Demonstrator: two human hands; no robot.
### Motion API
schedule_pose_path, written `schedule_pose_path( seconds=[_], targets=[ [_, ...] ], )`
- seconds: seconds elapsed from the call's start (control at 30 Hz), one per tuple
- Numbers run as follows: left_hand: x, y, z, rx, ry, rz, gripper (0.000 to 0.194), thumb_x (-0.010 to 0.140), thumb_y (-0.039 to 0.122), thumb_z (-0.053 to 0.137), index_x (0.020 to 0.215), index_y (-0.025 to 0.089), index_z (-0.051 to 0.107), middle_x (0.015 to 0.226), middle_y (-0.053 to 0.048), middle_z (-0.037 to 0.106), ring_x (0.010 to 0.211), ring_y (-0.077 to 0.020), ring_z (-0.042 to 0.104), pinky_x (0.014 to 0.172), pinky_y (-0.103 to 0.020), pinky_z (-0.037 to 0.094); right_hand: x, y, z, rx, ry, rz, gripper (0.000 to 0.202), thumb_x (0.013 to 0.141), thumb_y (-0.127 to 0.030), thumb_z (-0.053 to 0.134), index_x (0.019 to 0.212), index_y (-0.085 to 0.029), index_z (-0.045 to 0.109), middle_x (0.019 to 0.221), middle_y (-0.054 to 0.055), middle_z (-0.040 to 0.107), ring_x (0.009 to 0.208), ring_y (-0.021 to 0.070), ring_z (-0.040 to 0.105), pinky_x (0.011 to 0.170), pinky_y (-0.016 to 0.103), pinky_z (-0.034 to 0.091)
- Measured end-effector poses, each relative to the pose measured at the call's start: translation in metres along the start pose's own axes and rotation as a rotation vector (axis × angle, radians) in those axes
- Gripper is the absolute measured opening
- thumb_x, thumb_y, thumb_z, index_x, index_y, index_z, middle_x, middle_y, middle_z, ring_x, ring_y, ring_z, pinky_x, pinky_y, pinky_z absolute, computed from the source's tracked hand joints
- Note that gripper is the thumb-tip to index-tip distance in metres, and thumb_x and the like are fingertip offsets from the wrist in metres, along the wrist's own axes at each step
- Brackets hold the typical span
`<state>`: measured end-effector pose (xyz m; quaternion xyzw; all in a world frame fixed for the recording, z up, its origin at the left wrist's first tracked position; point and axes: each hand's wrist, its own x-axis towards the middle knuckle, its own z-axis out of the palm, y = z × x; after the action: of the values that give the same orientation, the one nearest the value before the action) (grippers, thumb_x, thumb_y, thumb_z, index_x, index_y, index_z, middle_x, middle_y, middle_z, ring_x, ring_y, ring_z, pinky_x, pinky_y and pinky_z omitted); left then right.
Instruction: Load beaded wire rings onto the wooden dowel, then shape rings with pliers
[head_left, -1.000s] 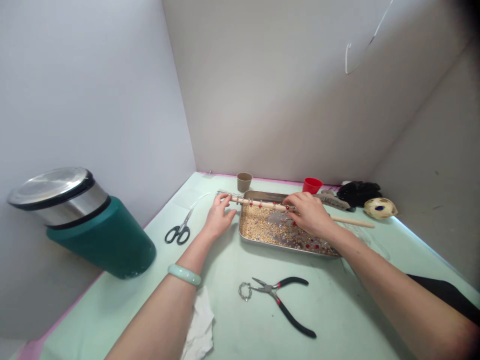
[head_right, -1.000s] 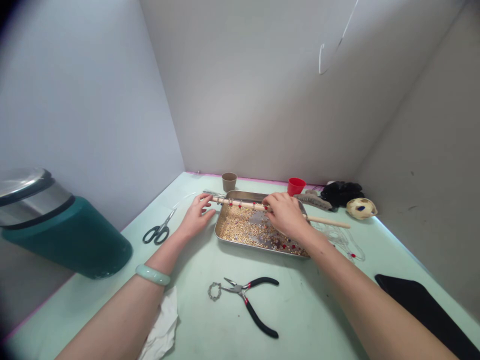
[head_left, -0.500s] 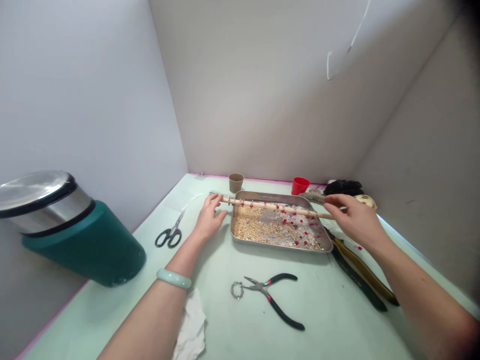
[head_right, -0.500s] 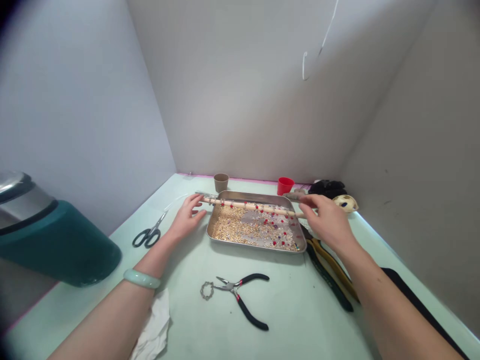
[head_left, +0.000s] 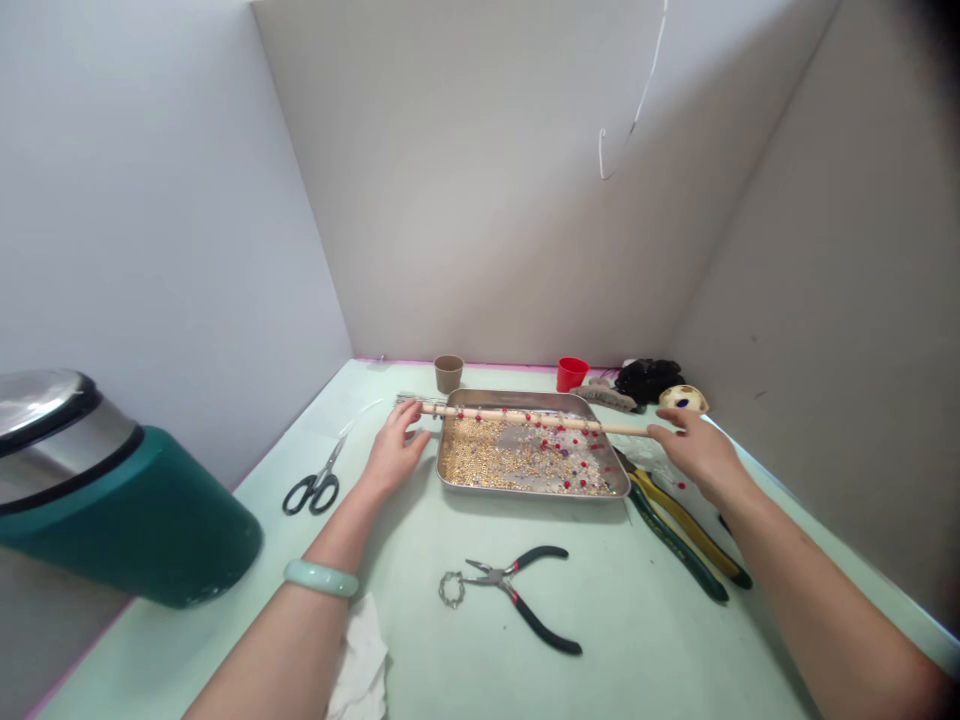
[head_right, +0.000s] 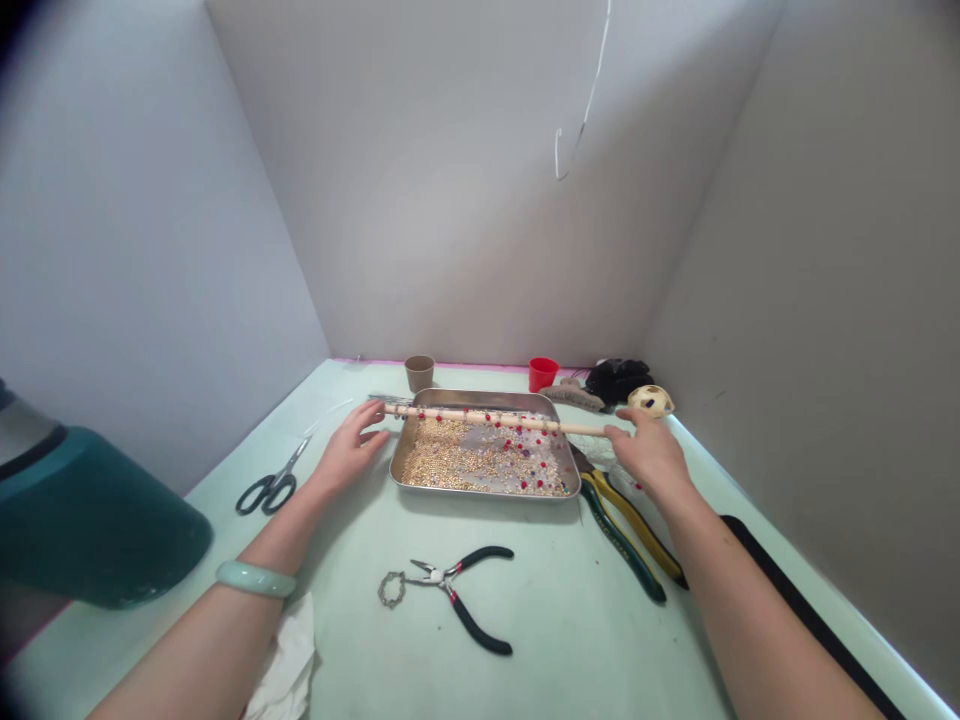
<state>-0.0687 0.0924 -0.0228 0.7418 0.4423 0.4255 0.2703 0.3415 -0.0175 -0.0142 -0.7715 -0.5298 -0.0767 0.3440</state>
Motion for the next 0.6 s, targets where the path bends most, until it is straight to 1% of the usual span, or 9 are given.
schedule_pose_path(
  seconds=[0.07, 0.1, 0.2, 0.27, 0.33, 0.43, 0.53, 0.6],
  targets=[
    [0.000, 0.000, 0.000, 0.008, 0.004, 0.006, 0.049, 0.079, 0.028, 0.053, 0.126, 0.016, 0.052, 0.139, -0.013, 0.040, 0.114, -0.0251, 0.053, 0.093, -0.039, 0.050, -0.002, -0.010, -0.001, -0.021, 0.026, -0.072, 0.025, 0.084, -0.034, 0.054, 0.101, -0.018, 0.063, 0.116, 0.014, 0.059, 0.110, 0.0305, 0.051, 0.093, 0.052, 0.038],
    [0.001, 0.000, 0.000, 0.014, 0.008, 0.010, 0.048, 0.079, 0.028, 0.052, 0.125, 0.015, 0.053, 0.139, -0.013, 0.040, 0.114, -0.0253, 0.053, 0.093, -0.039, 0.049, -0.004, -0.017, -0.001, -0.020, 0.019, -0.133, 0.024, 0.083, -0.033, 0.053, 0.099, -0.019, 0.064, 0.116, 0.014, 0.059, 0.112, 0.0321, 0.049, 0.095, 0.052, 0.036],
    [0.001, 0.003, 0.000, 0.030, 0.018, 0.021, 0.047, 0.079, 0.029, 0.052, 0.123, 0.013, 0.055, 0.142, -0.013, 0.037, 0.116, -0.0261, 0.053, 0.094, -0.039, 0.049, -0.007, -0.039, 0.004, 0.014, -0.116, -0.355, 0.023, 0.081, -0.035, 0.055, 0.098, -0.025, 0.066, 0.107, 0.006, 0.066, 0.107, 0.0278, 0.054, 0.091, 0.043, 0.040],
    [0.000, 0.005, 0.000, 0.047, 0.011, 0.022, 0.047, 0.079, 0.029, 0.051, 0.124, 0.014, 0.055, 0.144, -0.013, 0.036, 0.118, -0.0269, 0.052, 0.095, -0.040, 0.048, -0.007, -0.050, 0.009, 0.017, -0.165, -0.439, 0.024, 0.079, -0.033, 0.058, 0.100, -0.026, 0.065, 0.106, 0.004, 0.067, 0.106, 0.0280, 0.054, 0.087, 0.044, 0.041],
    [0.000, 0.006, -0.001, 0.062, 0.001, 0.021, 0.048, 0.079, 0.029, 0.051, 0.125, 0.014, 0.054, 0.144, -0.013, 0.037, 0.121, -0.0275, 0.049, 0.097, -0.041, 0.047, -0.006, -0.056, 0.015, 0.007, -0.189, -0.480, 0.024, 0.077, -0.031, 0.059, 0.100, -0.025, 0.065, 0.106, 0.005, 0.067, 0.104, 0.0291, 0.054, 0.083, 0.045, 0.041],
    [0.001, 0.006, -0.001, 0.070, 0.000, 0.026, 0.049, 0.079, 0.029, 0.050, 0.125, 0.013, 0.054, 0.142, -0.013, 0.040, 0.126, -0.0271, 0.044, 0.099, -0.040, 0.046, -0.002, -0.056, 0.021, -0.011, -0.213, -0.507, 0.021, 0.076, -0.026, 0.061, 0.097, -0.023, 0.065, 0.101, 0.007, 0.068, 0.098, 0.0285, 0.054, 0.079, 0.044, 0.041],
    [0.001, 0.004, 0.000, 0.076, -0.002, 0.024, 0.050, 0.079, 0.030, 0.050, 0.126, 0.013, 0.053, 0.143, -0.013, 0.039, 0.126, -0.0269, 0.044, 0.100, -0.040, 0.044, 0.003, -0.053, 0.023, -0.019, -0.244, -0.527, 0.017, 0.080, -0.028, 0.060, 0.095, -0.020, 0.064, 0.100, 0.007, 0.066, 0.097, 0.0244, 0.054, 0.082, 0.043, 0.041],
    [0.001, 0.003, 0.000, 0.084, -0.004, 0.016, 0.051, 0.079, 0.030, 0.050, 0.127, 0.014, 0.052, 0.143, -0.012, 0.039, 0.125, -0.0271, 0.045, 0.100, -0.040, 0.044, 0.006, -0.052, 0.023, -0.017, -0.276, -0.542, 0.020, 0.083, -0.032, 0.057, 0.097, -0.019, 0.063, 0.101, 0.006, 0.064, 0.098, 0.0215, 0.055, 0.084, 0.042, 0.042]
  ],
)
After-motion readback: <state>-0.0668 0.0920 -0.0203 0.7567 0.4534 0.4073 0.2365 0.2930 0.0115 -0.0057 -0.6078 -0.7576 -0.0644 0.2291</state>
